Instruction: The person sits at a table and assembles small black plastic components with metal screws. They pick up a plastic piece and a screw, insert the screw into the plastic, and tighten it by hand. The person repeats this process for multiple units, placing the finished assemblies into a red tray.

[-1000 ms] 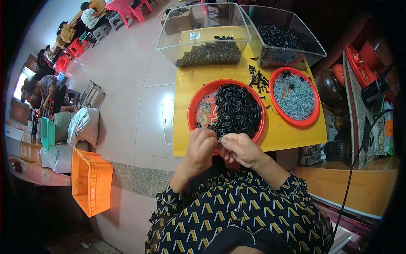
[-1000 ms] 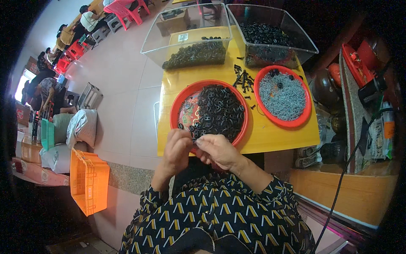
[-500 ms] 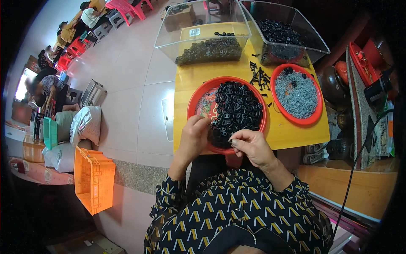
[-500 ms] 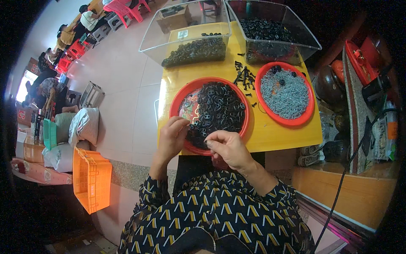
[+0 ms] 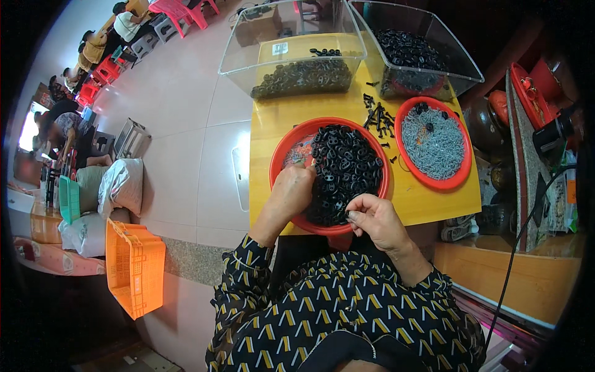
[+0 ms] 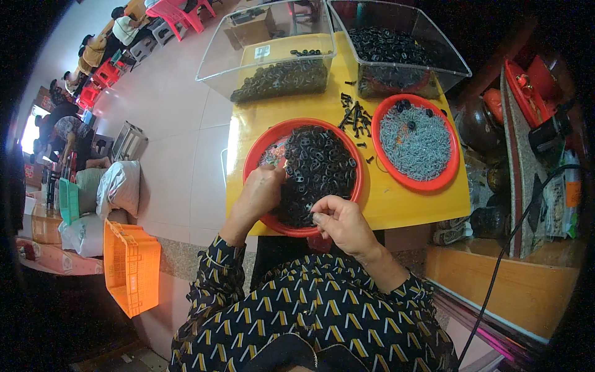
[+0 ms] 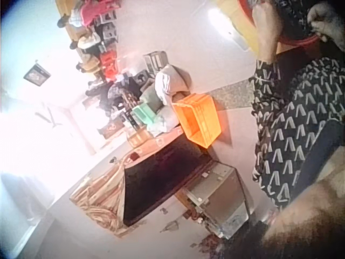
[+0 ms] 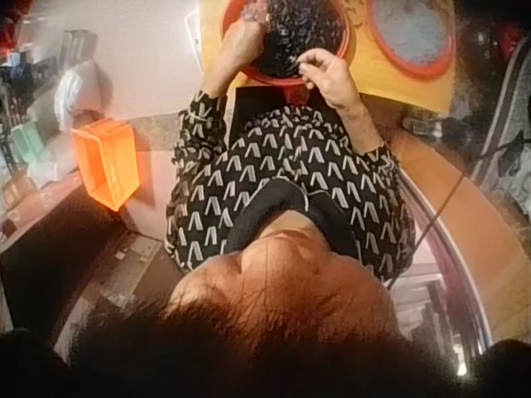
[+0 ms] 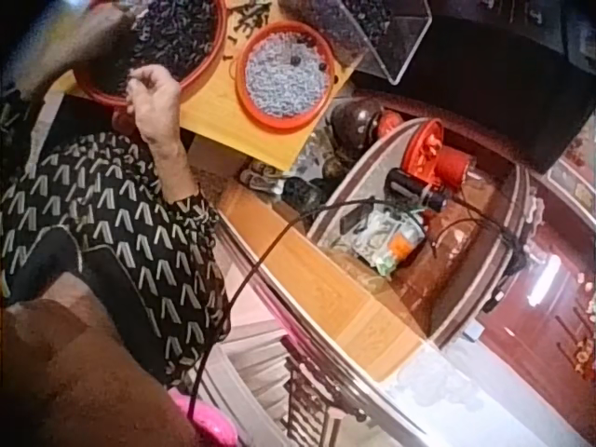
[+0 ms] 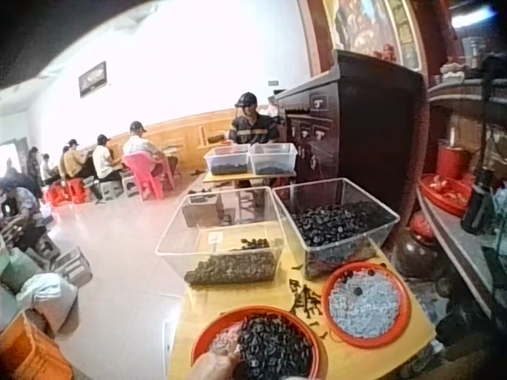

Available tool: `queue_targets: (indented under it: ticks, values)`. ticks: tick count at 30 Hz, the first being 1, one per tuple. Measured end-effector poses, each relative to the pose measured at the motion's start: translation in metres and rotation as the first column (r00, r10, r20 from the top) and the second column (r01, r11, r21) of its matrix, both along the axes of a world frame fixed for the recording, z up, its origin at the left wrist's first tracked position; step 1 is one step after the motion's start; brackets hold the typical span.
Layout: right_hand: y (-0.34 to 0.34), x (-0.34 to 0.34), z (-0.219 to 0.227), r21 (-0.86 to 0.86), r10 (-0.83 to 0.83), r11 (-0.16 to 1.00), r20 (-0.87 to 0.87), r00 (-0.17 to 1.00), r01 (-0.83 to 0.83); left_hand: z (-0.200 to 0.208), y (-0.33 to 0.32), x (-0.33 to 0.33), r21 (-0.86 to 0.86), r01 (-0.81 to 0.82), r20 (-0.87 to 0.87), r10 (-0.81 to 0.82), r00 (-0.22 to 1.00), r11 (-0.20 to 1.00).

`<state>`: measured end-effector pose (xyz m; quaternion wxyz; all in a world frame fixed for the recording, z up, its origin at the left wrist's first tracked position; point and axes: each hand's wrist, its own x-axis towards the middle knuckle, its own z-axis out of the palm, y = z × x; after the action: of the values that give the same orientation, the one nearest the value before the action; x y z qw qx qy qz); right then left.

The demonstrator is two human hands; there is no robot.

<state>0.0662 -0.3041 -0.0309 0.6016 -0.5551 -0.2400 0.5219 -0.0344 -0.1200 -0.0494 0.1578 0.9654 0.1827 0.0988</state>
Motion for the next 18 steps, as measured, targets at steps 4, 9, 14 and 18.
queue_targets:
  ticks: [4,9,14,18]
  values:
    - [0.004,0.002,0.004,-0.009,0.019,1.000,-0.027,0.999,-0.019,-0.007,0.003,0.000,-0.127,-0.025,0.142,0.044,0.989,0.992]
    - [0.009,0.006,0.011,0.008,0.011,1.000,-0.155,0.988,-0.010,0.005,-0.003,-0.018,-0.469,-0.027,0.381,0.230,0.896,0.883]
    - [0.022,0.000,0.014,0.024,0.055,0.998,-0.196,0.979,-0.051,0.005,-0.031,-0.036,-0.948,0.211,0.310,0.545,0.779,0.237]
    - [0.033,-0.013,0.008,0.149,-0.046,0.987,-0.061,0.997,0.055,0.005,-0.044,-0.041,-0.922,0.387,0.300,0.586,0.753,-0.026]
